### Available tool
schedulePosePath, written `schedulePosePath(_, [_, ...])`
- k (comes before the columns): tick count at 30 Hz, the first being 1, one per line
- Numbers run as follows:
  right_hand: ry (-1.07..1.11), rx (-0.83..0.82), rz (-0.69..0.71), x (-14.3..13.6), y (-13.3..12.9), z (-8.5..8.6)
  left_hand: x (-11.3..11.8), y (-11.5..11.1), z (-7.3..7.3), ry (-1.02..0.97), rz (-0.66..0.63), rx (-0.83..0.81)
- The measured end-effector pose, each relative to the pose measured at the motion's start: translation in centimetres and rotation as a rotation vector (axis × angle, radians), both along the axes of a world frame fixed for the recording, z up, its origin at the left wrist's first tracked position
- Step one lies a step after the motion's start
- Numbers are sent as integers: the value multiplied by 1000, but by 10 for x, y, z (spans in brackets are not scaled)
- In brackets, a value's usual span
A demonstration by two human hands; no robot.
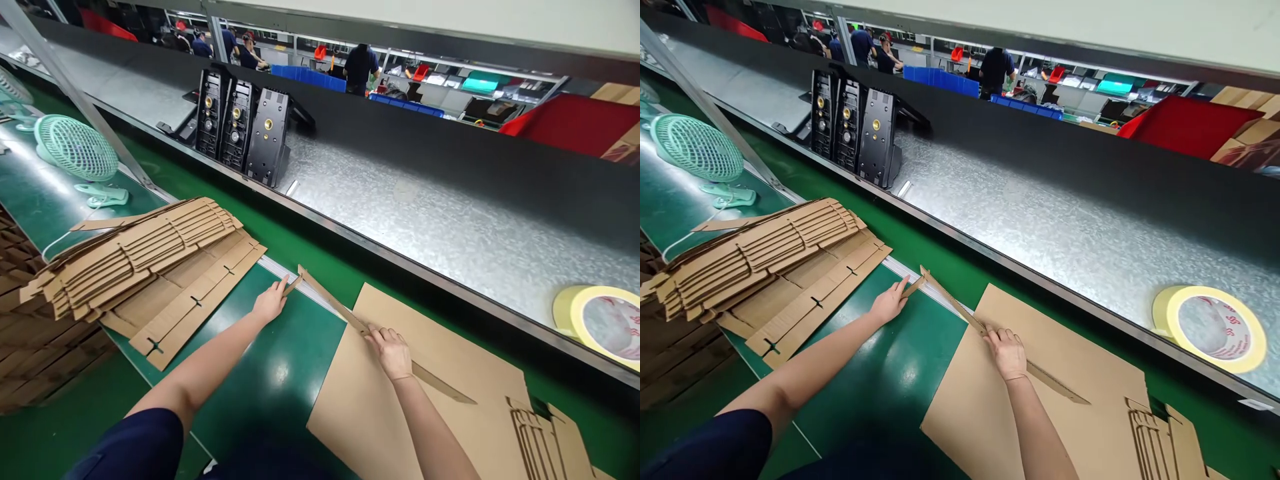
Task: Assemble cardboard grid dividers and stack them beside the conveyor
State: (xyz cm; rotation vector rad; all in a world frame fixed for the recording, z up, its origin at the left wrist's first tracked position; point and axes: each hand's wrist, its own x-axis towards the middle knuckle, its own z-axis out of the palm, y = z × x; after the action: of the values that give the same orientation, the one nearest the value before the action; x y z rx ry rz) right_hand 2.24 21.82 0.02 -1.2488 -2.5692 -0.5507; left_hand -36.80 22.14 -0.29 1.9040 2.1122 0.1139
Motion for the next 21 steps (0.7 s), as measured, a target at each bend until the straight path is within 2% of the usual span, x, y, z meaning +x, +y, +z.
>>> schedulePosePath(4, [-12,-33,-33,1,-3,-8,17,43,8,-63,-47,22])
schedulePosePath(7, [4,-88,-82,1,-3,-10,22,58,4,-81,-41,-7])
schedulePosePath(11, [42,-182,-114,0,2,-11,21,58,-4,-74,-15,17])
schedulePosePath(16, [112,-342,-50,0,8,-8,18,57,-9,-69,23,47])
schedulePosePath(21, [84,-334,-57,-2,12,-2,18,57,-10,-72,60,46])
